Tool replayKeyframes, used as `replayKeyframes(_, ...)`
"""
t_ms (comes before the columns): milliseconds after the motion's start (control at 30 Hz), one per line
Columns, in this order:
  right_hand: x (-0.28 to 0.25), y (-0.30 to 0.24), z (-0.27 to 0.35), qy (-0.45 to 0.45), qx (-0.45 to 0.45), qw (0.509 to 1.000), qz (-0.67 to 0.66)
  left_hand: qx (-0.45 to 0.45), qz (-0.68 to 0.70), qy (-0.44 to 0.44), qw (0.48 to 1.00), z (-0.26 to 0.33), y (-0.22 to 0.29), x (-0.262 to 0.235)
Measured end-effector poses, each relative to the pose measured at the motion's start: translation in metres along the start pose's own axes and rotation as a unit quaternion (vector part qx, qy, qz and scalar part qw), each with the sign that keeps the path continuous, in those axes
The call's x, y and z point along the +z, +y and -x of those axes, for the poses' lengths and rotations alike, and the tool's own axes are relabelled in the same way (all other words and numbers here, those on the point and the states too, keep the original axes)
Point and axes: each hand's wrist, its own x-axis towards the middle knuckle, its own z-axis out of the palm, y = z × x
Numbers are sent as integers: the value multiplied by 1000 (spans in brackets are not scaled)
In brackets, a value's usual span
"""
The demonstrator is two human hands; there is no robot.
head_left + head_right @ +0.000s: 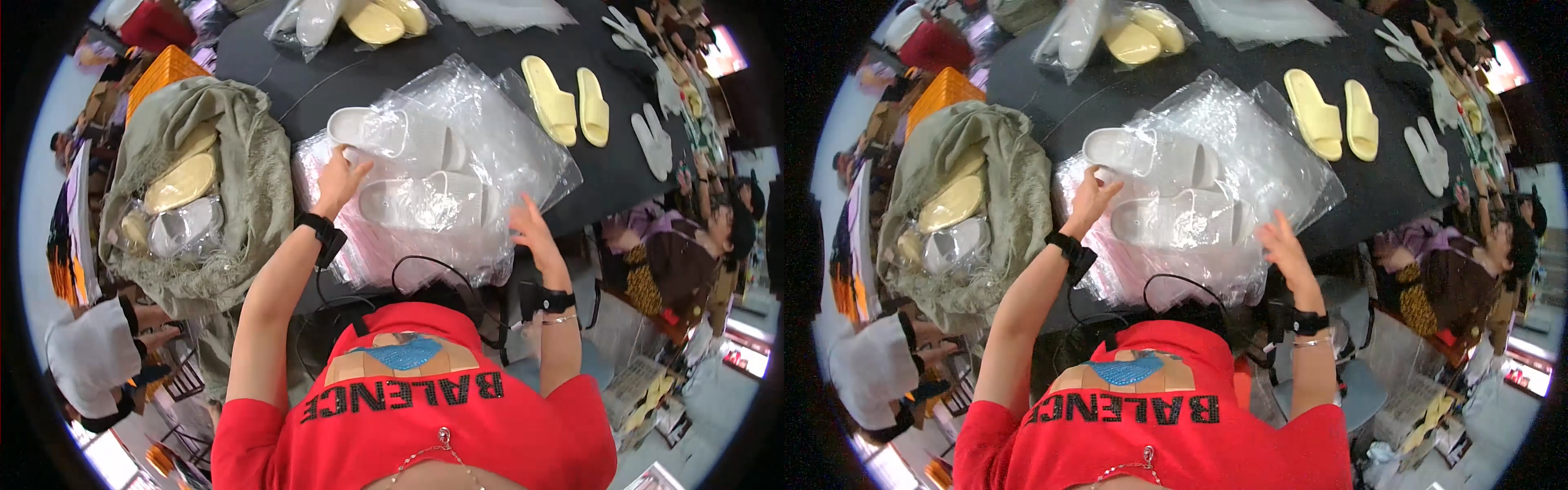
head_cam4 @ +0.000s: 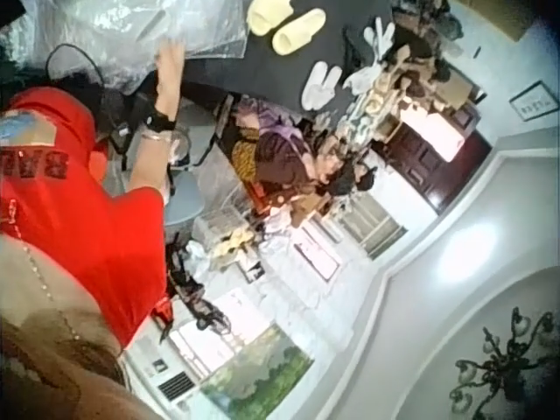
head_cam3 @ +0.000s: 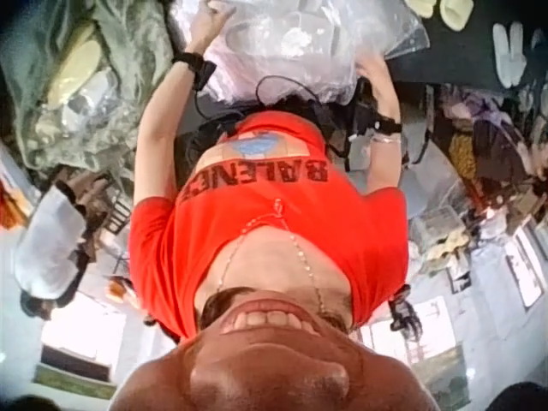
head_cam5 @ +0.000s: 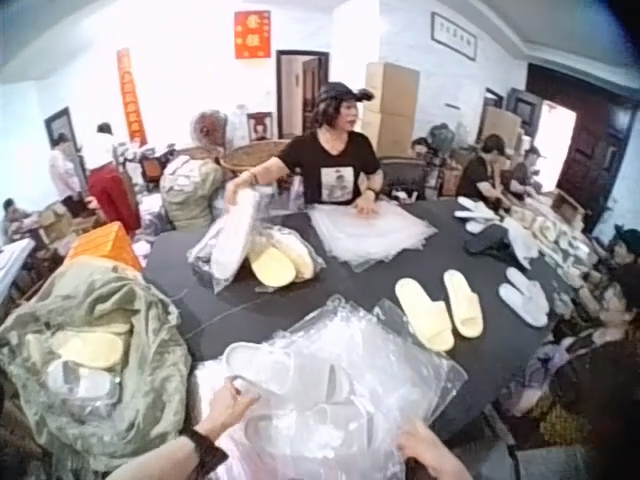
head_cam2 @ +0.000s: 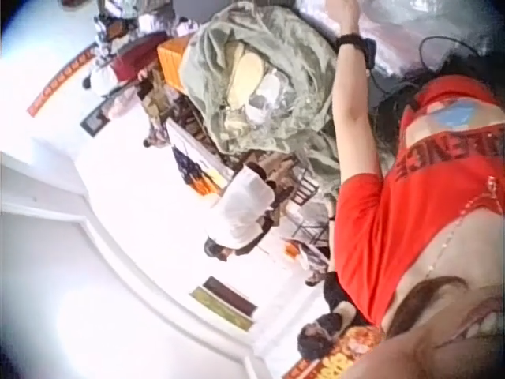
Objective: The person is packing various colors of slippers/slides into plastic bags and then putting them into a large sack.
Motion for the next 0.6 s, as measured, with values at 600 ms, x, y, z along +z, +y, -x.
replayKeyframes(600,14,32,-29,90,-3,992,-85,76,198,-359,909,4,-17,-50)
